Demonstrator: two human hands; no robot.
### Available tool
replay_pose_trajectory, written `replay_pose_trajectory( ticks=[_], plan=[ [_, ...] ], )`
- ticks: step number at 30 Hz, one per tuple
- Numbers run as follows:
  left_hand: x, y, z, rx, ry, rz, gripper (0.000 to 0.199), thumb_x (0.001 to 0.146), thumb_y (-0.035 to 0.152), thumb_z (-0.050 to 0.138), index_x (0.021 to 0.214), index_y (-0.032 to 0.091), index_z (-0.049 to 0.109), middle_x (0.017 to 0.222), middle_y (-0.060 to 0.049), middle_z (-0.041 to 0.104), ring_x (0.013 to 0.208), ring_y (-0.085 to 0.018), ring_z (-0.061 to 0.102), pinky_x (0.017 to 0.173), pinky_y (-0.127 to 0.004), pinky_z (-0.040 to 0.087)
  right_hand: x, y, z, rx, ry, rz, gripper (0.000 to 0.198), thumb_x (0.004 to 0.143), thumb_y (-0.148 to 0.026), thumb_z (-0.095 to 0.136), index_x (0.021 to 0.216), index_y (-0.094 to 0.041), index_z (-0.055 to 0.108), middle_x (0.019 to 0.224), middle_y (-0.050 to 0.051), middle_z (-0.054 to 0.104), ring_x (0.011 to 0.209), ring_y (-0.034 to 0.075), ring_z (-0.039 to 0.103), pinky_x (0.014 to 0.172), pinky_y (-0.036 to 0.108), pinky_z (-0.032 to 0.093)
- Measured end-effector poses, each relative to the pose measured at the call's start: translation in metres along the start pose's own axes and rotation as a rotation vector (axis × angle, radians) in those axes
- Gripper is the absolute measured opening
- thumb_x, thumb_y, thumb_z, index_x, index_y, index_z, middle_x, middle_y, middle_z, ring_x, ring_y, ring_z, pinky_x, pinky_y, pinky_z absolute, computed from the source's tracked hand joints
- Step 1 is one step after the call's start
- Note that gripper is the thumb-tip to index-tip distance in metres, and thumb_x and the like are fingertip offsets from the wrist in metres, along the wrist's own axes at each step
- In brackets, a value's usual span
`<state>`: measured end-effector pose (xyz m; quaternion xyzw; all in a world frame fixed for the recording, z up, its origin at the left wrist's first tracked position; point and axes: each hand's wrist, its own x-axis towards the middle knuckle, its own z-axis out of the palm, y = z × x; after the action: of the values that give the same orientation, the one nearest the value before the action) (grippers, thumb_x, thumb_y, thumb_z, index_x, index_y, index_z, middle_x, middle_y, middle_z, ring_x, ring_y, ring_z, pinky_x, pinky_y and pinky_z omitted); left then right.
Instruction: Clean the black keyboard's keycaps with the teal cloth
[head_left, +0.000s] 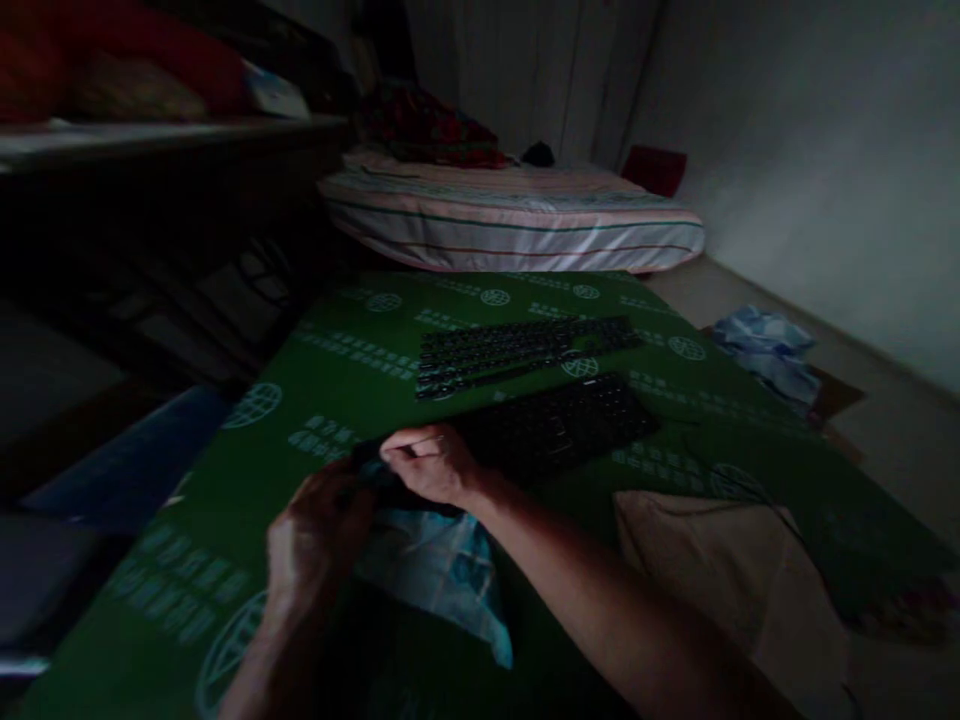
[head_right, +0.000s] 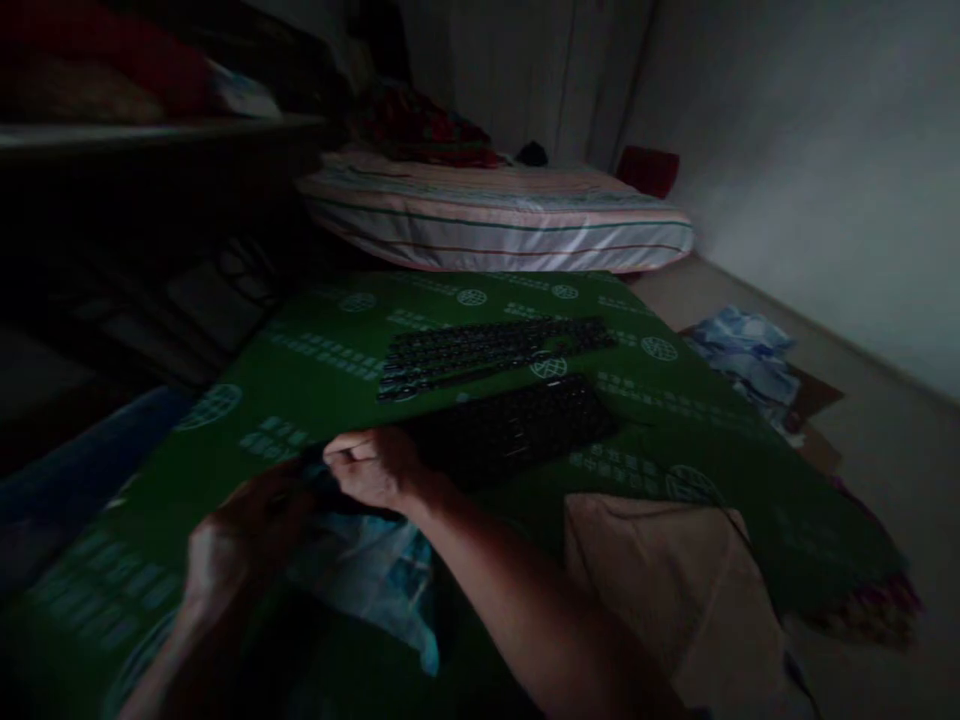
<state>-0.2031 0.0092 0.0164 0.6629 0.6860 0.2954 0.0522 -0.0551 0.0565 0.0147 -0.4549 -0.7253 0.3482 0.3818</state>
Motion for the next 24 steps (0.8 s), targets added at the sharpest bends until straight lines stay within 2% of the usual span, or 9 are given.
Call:
replay_pose_trajectory(
  ticks=[2, 9, 12, 15, 19, 21, 24],
  plan=[
    [-0.003, -0.001, 0.002, -0.018, -0.050, -0.033, 0.024, 0.070, 0.033, 0.043, 0.075, 0.018, 0.061, 0.111, -0.009, 0.062, 0.099, -0.025, 0.059, 0.087, -0.034, 0.047, -0.002, 0.001, -0.001, 0.050, -0.012, -0.011, 0.020, 0.082, -0.021, 0.051, 0.078, -0.018, 0.071, 0.077, 0.000, 0.071, 0.072, 0.012, 0.064, 0.067, 0.017, 0.045],
    [-0.013, 0.006, 0.000, -0.098, -0.085, -0.084, 0.014, 0.068, 0.021, 0.047, 0.071, 0.017, 0.060, 0.116, -0.011, 0.058, 0.103, -0.022, 0.058, 0.090, -0.030, 0.045, -0.010, 0.001, -0.006, 0.102, -0.059, -0.051, 0.021, 0.081, -0.025, 0.051, 0.078, -0.018, 0.071, 0.070, 0.000, 0.069, 0.063, 0.013, 0.061, 0.060, 0.020, 0.046],
    [-0.017, 0.011, -0.001, -0.097, -0.079, -0.112, 0.014, 0.070, 0.017, 0.048, 0.073, 0.017, 0.061, 0.114, -0.009, 0.059, 0.103, -0.021, 0.058, 0.090, -0.030, 0.045, -0.012, 0.001, -0.005, 0.091, -0.049, -0.062, 0.022, 0.082, -0.024, 0.050, 0.079, -0.017, 0.071, 0.076, 0.002, 0.070, 0.070, 0.014, 0.062, 0.066, 0.021, 0.047],
    [-0.022, 0.020, -0.005, -0.037, -0.093, -0.145, 0.015, 0.075, 0.018, 0.049, 0.080, 0.017, 0.064, 0.112, -0.008, 0.057, 0.095, -0.019, 0.059, 0.083, -0.028, 0.047, -0.013, 0.002, -0.003, 0.076, -0.022, -0.074, 0.022, 0.083, -0.025, 0.050, 0.081, -0.017, 0.071, 0.080, 0.004, 0.071, 0.075, 0.015, 0.064, 0.070, 0.023, 0.048],
    [-0.029, 0.036, -0.014, 0.171, -0.123, -0.149, 0.016, 0.081, 0.020, 0.049, 0.087, 0.021, 0.064, 0.098, -0.006, 0.057, 0.092, -0.020, 0.054, 0.075, -0.027, 0.046, -0.015, 0.004, -0.001, 0.050, 0.001, -0.103, 0.021, 0.082, -0.024, 0.051, 0.082, -0.019, 0.071, 0.084, 0.004, 0.072, 0.079, 0.016, 0.065, 0.075, 0.024, 0.049],
    [-0.032, 0.042, -0.017, 0.270, -0.186, -0.136, 0.016, 0.083, 0.019, 0.047, 0.085, 0.021, 0.063, 0.088, -0.005, 0.057, 0.087, -0.020, 0.053, 0.072, -0.028, 0.045, -0.015, 0.004, -0.001, 0.041, 0.004, -0.085, 0.020, 0.082, -0.024, 0.051, 0.082, -0.019, 0.071, 0.085, 0.004, 0.072, 0.079, 0.016, 0.066, 0.076, 0.024, 0.049],
    [-0.034, 0.045, -0.017, 0.306, -0.280, -0.119, 0.016, 0.082, 0.016, 0.046, 0.084, 0.019, 0.061, 0.083, -0.005, 0.056, 0.081, -0.020, 0.054, 0.069, -0.029, 0.044, -0.015, 0.005, -0.001, 0.024, -0.010, -0.041, 0.021, 0.082, -0.026, 0.051, 0.082, -0.019, 0.071, 0.084, 0.004, 0.072, 0.080, 0.017, 0.065, 0.076, 0.025, 0.049]
  ],
)
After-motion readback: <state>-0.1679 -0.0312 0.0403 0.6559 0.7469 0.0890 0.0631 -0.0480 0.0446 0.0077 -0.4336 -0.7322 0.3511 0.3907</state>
